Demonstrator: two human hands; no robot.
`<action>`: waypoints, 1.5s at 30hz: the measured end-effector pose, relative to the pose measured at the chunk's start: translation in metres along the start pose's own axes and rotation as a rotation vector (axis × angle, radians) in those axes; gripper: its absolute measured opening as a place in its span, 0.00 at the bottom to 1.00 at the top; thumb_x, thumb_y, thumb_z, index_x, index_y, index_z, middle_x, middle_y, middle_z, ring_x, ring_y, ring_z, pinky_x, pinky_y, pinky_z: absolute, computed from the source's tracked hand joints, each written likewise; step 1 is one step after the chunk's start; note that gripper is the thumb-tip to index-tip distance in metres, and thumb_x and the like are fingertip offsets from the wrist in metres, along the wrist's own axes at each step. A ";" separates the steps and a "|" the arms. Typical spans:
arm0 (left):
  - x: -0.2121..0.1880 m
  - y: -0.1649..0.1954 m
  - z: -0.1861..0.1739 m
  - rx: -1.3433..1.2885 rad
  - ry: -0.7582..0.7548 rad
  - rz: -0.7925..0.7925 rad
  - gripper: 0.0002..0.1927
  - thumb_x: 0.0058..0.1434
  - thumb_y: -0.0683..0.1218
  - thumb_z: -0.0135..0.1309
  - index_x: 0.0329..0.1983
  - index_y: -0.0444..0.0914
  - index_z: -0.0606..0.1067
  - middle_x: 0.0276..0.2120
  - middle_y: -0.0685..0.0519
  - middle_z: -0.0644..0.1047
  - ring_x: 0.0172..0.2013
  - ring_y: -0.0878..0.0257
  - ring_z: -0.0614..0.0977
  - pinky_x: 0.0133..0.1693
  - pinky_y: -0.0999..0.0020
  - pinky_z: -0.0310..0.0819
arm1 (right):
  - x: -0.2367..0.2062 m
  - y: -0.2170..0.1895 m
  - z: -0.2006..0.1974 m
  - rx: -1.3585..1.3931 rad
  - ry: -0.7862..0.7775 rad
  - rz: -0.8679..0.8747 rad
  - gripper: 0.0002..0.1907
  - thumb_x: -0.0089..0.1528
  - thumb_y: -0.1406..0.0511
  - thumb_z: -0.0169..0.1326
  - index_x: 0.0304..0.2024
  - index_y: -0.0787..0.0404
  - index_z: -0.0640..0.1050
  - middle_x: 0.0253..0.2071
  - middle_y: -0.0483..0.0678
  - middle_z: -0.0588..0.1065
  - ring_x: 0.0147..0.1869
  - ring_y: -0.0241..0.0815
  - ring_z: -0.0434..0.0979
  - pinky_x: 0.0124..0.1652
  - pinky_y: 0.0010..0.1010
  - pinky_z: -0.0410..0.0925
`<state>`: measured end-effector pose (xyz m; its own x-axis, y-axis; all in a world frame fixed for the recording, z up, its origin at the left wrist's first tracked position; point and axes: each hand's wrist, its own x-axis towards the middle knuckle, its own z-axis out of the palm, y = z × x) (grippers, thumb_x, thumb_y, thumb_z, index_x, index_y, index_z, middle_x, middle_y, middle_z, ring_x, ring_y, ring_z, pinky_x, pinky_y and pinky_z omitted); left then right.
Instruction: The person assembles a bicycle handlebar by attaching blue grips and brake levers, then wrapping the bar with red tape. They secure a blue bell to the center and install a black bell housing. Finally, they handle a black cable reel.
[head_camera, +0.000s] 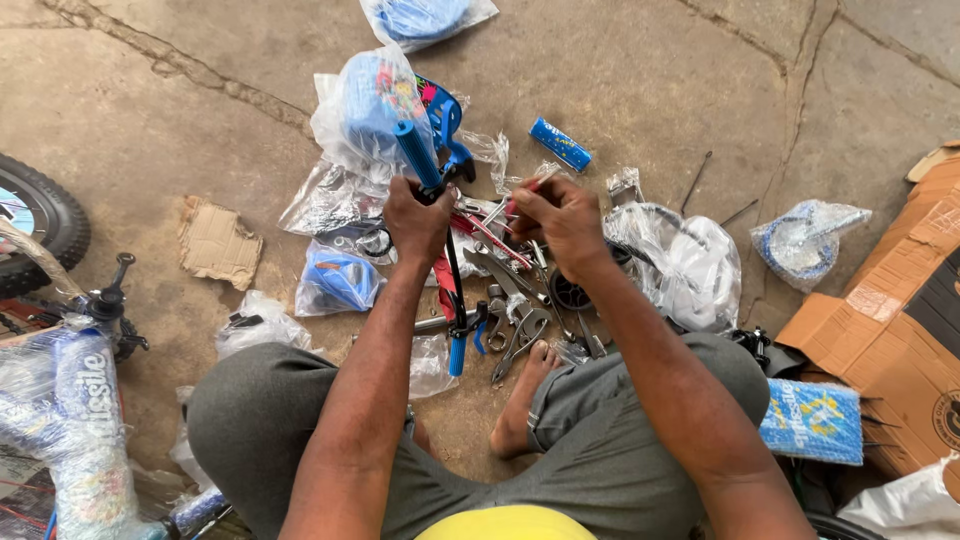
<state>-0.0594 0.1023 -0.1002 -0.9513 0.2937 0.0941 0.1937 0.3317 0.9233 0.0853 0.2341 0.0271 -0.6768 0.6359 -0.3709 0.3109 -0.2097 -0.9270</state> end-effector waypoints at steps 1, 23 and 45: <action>0.000 -0.001 0.001 0.001 -0.010 0.010 0.23 0.50 0.49 0.71 0.35 0.36 0.67 0.28 0.46 0.80 0.29 0.53 0.84 0.35 0.57 0.78 | 0.001 0.001 0.003 -0.293 0.078 -0.244 0.10 0.62 0.62 0.61 0.38 0.63 0.79 0.35 0.51 0.78 0.33 0.43 0.79 0.33 0.36 0.75; 0.003 -0.003 0.009 -0.011 0.020 0.041 0.16 0.52 0.42 0.66 0.32 0.36 0.68 0.24 0.48 0.78 0.26 0.54 0.82 0.31 0.56 0.76 | 0.007 0.016 0.048 -0.955 0.040 -0.952 0.12 0.61 0.62 0.65 0.38 0.63 0.77 0.34 0.51 0.77 0.39 0.50 0.79 0.39 0.42 0.71; 0.003 -0.023 0.020 0.006 -0.007 0.067 0.18 0.55 0.45 0.67 0.32 0.39 0.66 0.23 0.54 0.75 0.24 0.64 0.80 0.25 0.64 0.75 | 0.009 0.023 0.058 -0.928 -0.099 -0.948 0.13 0.60 0.63 0.65 0.45 0.60 0.81 0.35 0.48 0.77 0.38 0.41 0.78 0.36 0.35 0.73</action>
<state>-0.0616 0.1133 -0.1289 -0.9344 0.3215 0.1534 0.2587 0.3164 0.9127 0.0471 0.1920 -0.0005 -0.9159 0.1888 0.3541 0.0052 0.8879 -0.4600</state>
